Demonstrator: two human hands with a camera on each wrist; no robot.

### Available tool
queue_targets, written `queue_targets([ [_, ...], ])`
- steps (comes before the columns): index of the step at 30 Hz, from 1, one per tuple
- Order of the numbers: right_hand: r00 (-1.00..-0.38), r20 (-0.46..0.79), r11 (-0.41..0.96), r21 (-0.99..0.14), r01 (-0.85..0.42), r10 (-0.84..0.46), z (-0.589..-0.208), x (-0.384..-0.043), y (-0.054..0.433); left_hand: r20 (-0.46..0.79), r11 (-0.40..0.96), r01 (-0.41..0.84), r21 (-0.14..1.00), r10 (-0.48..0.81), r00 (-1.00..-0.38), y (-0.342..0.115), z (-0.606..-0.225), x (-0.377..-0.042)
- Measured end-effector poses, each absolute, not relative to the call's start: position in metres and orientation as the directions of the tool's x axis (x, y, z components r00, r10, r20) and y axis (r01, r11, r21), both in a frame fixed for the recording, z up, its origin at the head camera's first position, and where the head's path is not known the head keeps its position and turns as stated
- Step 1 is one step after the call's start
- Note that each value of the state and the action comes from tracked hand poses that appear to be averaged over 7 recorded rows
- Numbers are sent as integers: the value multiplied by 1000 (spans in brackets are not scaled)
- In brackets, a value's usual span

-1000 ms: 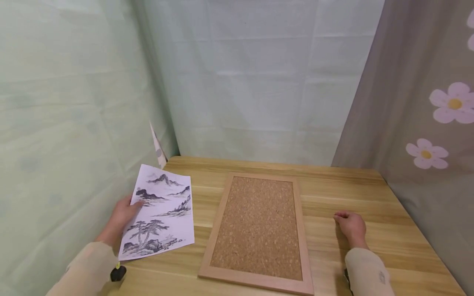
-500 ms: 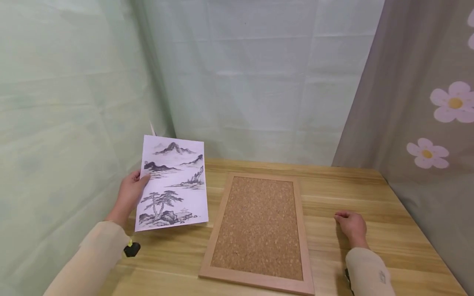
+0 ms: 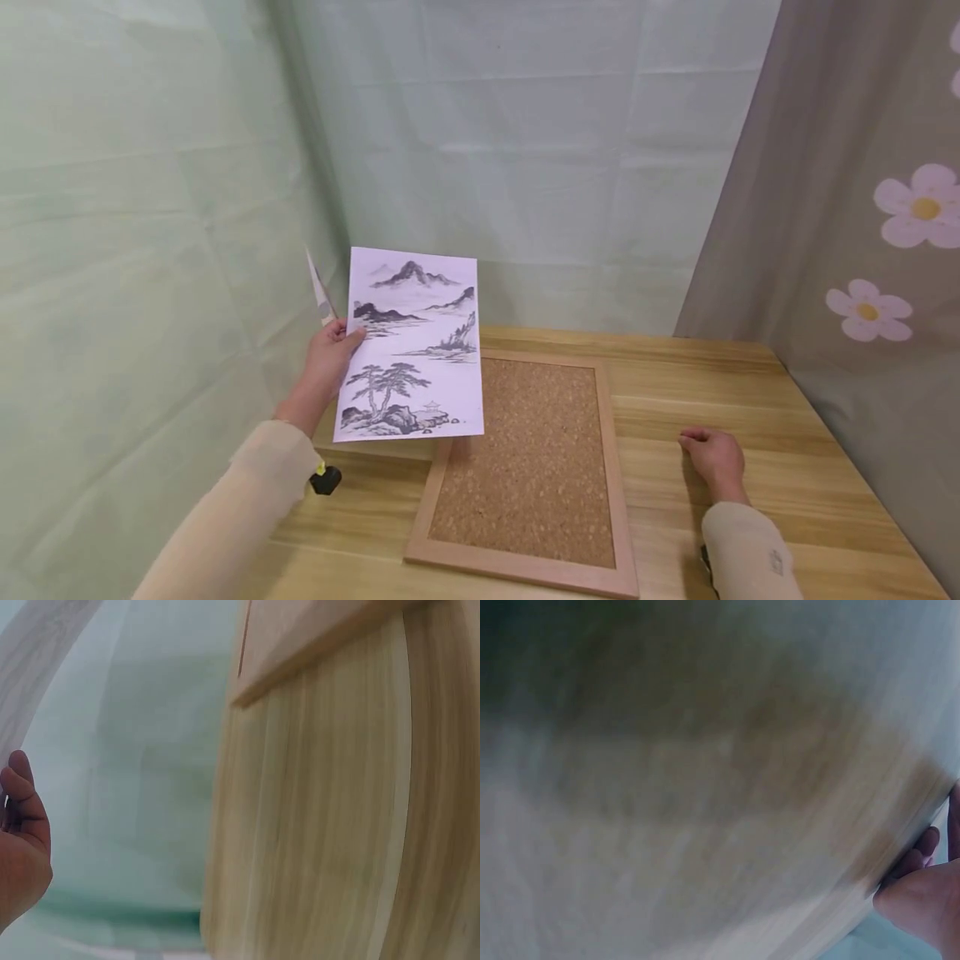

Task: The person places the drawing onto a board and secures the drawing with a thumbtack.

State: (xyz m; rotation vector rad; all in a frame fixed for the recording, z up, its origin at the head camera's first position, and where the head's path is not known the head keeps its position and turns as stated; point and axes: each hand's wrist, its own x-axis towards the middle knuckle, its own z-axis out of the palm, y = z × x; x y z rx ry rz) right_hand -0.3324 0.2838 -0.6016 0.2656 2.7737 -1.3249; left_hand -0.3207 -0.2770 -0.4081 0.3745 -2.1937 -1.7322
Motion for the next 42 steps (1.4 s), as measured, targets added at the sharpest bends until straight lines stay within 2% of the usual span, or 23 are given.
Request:
queue_targets([
  [8,-995,-97,577,-812,89,17,-599,-369,229,87,211,3,977,-390,-917,-265,-395,-314],
  [15,-995,-56,544,-839,3,-80,-593,-397,178,86,229,-18,973,-438,-895,-260,-394,-303],
  [21,-995,-47,550,-835,-8,-87,-593,-398,177,67,223,-28,974,-404,-912,-237,-419,-303],
  [26,-992,-29,565,-824,-46,-122,-593,-396,179,45,236,-48,970,-375,-926,-231,-446,-304],
  [34,-993,-38,566,-824,-32,-111,-593,-397,180,43,259,-59,964,-372,-927,-220,-475,-303],
  [42,-991,-41,567,-823,-36,-124,-596,-396,178,55,422,-94,902,-327,-943,-219,-488,-295],
])
